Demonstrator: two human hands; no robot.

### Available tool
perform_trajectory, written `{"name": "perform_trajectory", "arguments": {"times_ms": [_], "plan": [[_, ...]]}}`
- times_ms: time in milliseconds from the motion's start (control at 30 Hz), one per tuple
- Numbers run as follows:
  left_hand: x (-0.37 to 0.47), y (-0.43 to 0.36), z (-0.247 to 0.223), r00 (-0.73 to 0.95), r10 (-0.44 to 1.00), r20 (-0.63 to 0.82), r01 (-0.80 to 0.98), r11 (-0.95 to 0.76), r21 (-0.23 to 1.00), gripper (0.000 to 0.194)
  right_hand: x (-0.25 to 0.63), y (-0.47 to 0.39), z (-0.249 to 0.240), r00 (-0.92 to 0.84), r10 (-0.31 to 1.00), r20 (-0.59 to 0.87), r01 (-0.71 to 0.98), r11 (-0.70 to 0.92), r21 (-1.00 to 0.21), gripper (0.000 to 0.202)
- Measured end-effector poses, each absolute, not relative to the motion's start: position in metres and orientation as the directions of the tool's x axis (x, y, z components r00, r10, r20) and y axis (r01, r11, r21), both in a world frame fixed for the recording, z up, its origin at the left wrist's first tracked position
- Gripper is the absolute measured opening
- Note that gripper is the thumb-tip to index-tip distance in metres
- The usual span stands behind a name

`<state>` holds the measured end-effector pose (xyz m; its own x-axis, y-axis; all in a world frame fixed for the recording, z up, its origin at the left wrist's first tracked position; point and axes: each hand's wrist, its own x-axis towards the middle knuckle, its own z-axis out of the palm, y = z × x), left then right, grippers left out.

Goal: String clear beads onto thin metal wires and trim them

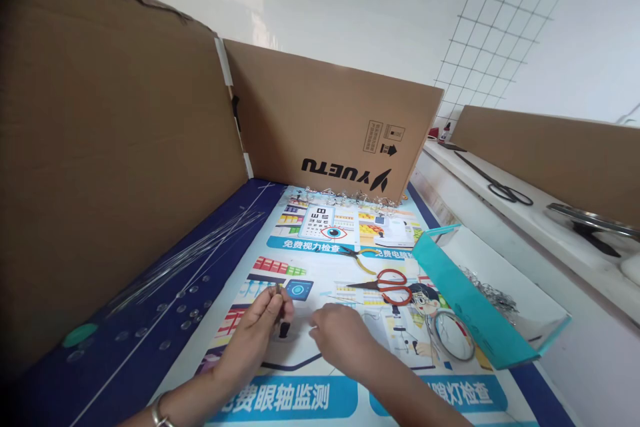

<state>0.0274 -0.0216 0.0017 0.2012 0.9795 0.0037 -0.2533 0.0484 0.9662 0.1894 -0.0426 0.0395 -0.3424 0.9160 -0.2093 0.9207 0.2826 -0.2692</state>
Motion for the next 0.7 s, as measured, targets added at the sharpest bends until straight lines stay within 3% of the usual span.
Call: {"name": "perform_trajectory", "arguments": {"times_ms": [67,200,267,367,500,700], "plan": [[0.027,-0.019,0.0,0.23,0.972,-0.038,-0.289,0.105,0.952,0.025,0.202,-0.049,0.046,-0.399,0.891,-0.215,0.911,0.359,-0.202,0.016],[0.028,-0.018,-0.006,0.289,0.948,-0.136,-0.31,0.227,0.923,0.026,0.204,-0.062,0.044,-0.618,0.75,-0.237,0.749,0.653,0.114,0.013],[0.028,-0.018,-0.008,0.298,0.939,-0.169,-0.294,0.259,0.92,0.027,0.196,-0.065,0.038,-0.649,0.723,-0.237,0.685,0.691,0.231,0.012],[0.028,-0.019,-0.009,0.335,0.929,-0.16,-0.285,0.261,0.922,0.029,0.184,-0.062,0.03,-0.655,0.718,-0.236,0.652,0.695,0.304,0.008],[0.028,-0.019,-0.009,0.388,0.91,-0.146,-0.267,0.263,0.927,0.03,0.184,-0.05,0.026,-0.692,0.668,-0.276,0.596,0.743,0.305,0.01],[0.026,-0.017,-0.009,0.417,0.892,-0.176,-0.202,0.279,0.939,0.033,0.199,-0.03,0.035,-0.608,0.785,-0.118,0.785,0.617,0.06,0.009]]}}
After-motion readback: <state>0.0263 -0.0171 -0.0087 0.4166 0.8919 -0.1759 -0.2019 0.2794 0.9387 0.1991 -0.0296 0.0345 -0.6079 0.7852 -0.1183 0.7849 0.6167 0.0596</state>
